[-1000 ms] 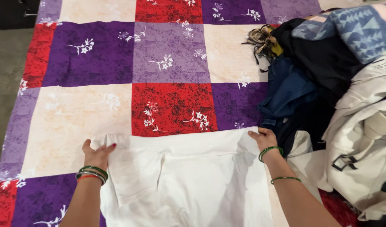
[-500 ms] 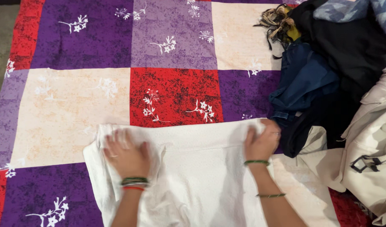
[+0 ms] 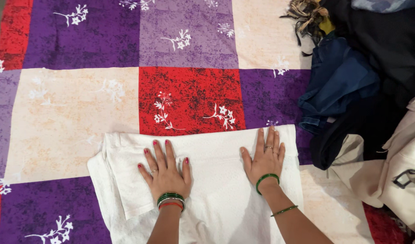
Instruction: The person folds a black patterned shirt, a white collared shirt, and a pair of light-colored cargo pants on a bed and then places the shirts inside a closet shelf next to other garments.
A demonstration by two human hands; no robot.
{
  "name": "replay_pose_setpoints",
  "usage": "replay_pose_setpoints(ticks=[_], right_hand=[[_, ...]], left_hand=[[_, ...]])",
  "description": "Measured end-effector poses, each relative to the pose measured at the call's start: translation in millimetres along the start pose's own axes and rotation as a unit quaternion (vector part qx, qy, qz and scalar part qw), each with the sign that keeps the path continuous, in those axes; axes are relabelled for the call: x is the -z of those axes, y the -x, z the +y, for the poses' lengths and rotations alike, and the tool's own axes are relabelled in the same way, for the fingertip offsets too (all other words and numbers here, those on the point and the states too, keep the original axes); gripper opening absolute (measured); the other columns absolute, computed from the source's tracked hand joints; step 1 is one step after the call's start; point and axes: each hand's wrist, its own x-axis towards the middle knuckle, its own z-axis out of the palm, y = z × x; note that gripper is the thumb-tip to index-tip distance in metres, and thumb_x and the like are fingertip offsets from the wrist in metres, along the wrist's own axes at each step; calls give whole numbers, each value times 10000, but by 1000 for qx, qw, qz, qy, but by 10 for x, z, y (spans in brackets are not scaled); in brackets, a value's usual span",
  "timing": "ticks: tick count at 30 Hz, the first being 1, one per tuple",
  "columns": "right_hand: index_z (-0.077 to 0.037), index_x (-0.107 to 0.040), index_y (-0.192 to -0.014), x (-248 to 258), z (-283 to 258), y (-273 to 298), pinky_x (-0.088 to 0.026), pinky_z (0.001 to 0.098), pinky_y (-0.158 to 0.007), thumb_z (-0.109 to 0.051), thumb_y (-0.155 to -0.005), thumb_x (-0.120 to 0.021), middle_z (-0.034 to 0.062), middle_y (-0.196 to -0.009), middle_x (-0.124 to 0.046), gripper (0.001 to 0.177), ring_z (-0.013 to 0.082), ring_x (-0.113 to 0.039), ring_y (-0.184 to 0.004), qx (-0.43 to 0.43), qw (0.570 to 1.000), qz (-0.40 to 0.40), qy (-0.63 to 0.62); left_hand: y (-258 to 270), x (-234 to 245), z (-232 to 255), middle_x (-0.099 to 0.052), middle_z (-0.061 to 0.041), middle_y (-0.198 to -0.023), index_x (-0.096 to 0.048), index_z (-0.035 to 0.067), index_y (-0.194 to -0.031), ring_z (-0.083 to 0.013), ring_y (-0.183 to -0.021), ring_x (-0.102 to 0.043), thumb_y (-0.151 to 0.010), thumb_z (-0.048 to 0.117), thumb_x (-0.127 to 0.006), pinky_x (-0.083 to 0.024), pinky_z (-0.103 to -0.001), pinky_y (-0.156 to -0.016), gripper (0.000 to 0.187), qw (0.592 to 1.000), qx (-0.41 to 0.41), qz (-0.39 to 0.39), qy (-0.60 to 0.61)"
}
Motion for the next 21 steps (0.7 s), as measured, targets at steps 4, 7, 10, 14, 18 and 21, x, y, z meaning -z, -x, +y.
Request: replay_pose_setpoints(ticks=[4, 7, 10, 14, 18, 21], right_hand=[[-49, -186, -1604, -31, 9, 1, -35, 538, -1219, -583, -963, -426, 230, -1674, -87, 868, 352, -48, -1557, -2, 1000, -7, 0], [-42, -170, -1602, -59, 35, -27, -22, 544, -1192, -574, -964, -420, 241, -1664, -72, 868, 370, -32, -1536, 5, 1000, -16, 10], [-51, -145, -1598, 2, 43, -67, -4, 567, -1178, -573, -964, -425, 236, -1667, -35, 868, 370, -13, -1529, 5, 998, -60, 20], [-122, -168, -1613, 203, -35, 206, 2, 620, -1228, -580, -974, -460, 168, -1706, -29, 838, 339, -14, -1587, -26, 990, -139, 27], [-93, -170, -1592, 425, -265, 1071, -30, 643, -1182, -577, -853, -601, 204, -1675, -42, 983, 356, -33, -1551, 133, 984, -121, -6], [-64, -137, -1582, 696, -468, 1757, 1, 568, -1219, -456, -816, -695, 233, -1667, -15, 1026, 360, 15, -1550, 200, 937, -288, -5]], left_hand=[[3, -19, -23, -117, -133, -1685, -223, 168, -1601, -390, -1541, -69, -940, 537, -405, -5, -628, -1195, 778, 1000, -2, -6, -1], [10, -66, -44, -94, -146, -1686, -206, 159, -1606, -404, -1536, -49, -957, 549, -398, 4, -638, -1185, 781, 999, -2, -31, -10], [-36, -52, -67, -69, -158, -1696, -186, 166, -1619, -422, -1535, -31, -964, 574, -395, 11, -651, -1178, 800, 999, -15, -40, -1], [265, 353, -59, -35, -215, -1677, -145, 140, -1616, -455, -1521, -2, -928, 659, -428, 15, -688, -1145, 907, 996, -49, -72, -3], [975, 1047, 203, 47, -202, -1683, -39, 135, -1616, -426, -1545, 67, -867, 764, -484, 32, -714, -1160, 1075, 949, -99, -289, -78], [1544, 1389, 309, 71, -258, -1694, 16, 99, -1638, -437, -1558, 68, -890, 538, -669, 16, -709, -1167, 1105, 895, -104, -419, -114]])
